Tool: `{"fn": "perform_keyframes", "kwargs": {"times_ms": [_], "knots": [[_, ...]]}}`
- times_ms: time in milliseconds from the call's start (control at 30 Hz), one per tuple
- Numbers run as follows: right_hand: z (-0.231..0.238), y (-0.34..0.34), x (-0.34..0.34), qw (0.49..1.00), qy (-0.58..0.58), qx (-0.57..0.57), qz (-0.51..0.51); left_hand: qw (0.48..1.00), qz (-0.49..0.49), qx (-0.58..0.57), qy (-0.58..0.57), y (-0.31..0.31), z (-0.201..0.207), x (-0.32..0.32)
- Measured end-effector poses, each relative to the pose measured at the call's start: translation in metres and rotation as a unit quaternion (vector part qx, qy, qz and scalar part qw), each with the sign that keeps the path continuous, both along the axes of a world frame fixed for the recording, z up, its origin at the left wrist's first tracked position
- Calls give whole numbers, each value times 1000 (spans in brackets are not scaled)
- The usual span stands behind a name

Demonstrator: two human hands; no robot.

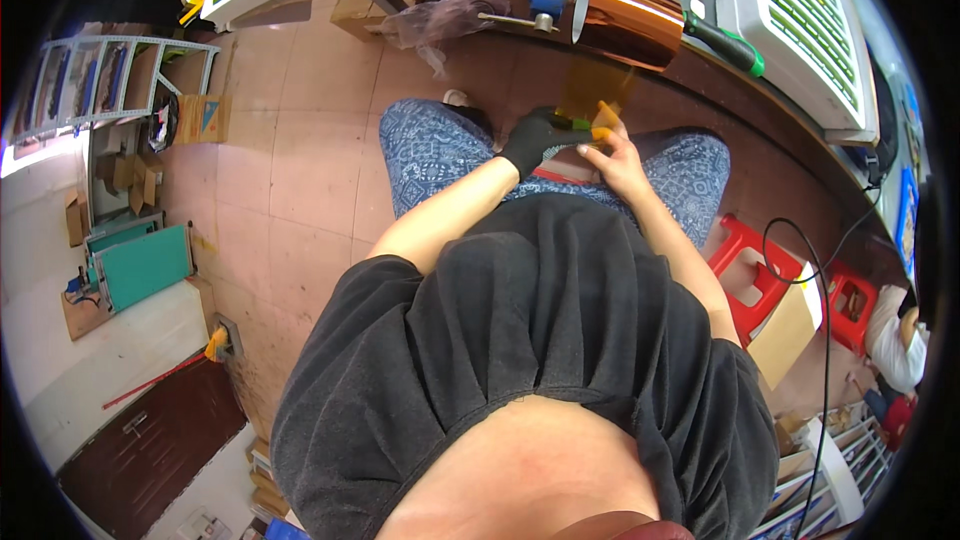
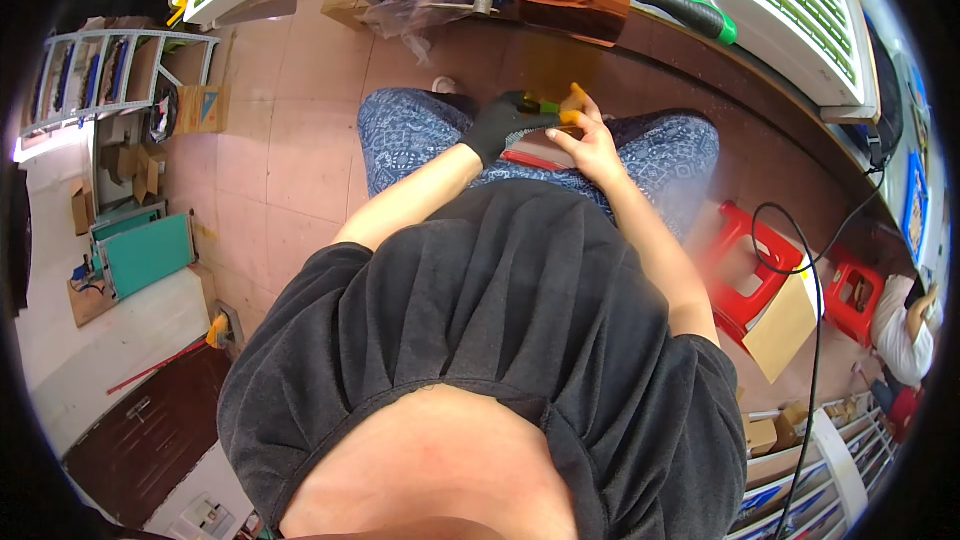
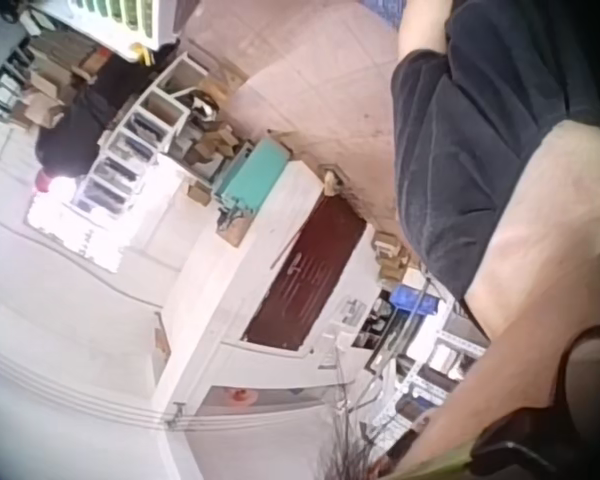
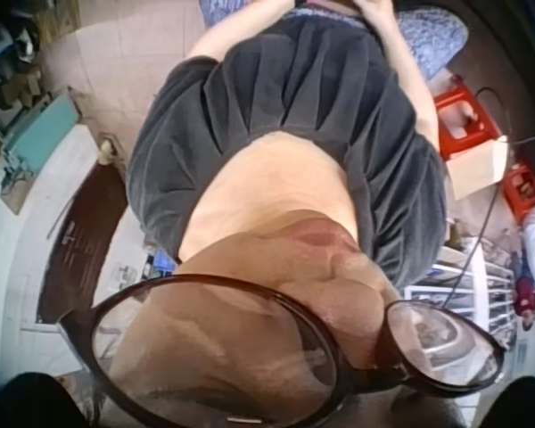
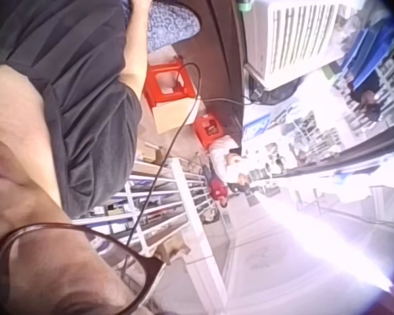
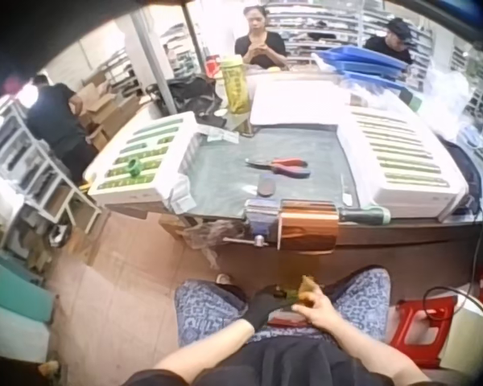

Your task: Manually wrapping small green cylindrical electronic components with orange adhesive insulation tape at a factory workbench.

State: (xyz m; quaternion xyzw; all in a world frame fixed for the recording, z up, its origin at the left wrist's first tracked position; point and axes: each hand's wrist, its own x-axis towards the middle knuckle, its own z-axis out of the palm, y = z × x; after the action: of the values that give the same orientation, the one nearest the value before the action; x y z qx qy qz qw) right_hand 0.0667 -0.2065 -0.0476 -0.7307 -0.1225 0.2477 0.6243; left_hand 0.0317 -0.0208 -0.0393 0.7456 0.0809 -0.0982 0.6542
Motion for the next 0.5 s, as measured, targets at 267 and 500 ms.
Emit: {"fn": "perform_keyframes", "kwargs": {"times_ms": [267, 500], "knots": [[21, 2, -5, 977, -202, -74, -6, 987, 60, -147, 6, -2, 10, 7], [12, 13, -4, 985, 114, 94, -92, 993, 79, 25, -88, 0, -3, 6]]}}
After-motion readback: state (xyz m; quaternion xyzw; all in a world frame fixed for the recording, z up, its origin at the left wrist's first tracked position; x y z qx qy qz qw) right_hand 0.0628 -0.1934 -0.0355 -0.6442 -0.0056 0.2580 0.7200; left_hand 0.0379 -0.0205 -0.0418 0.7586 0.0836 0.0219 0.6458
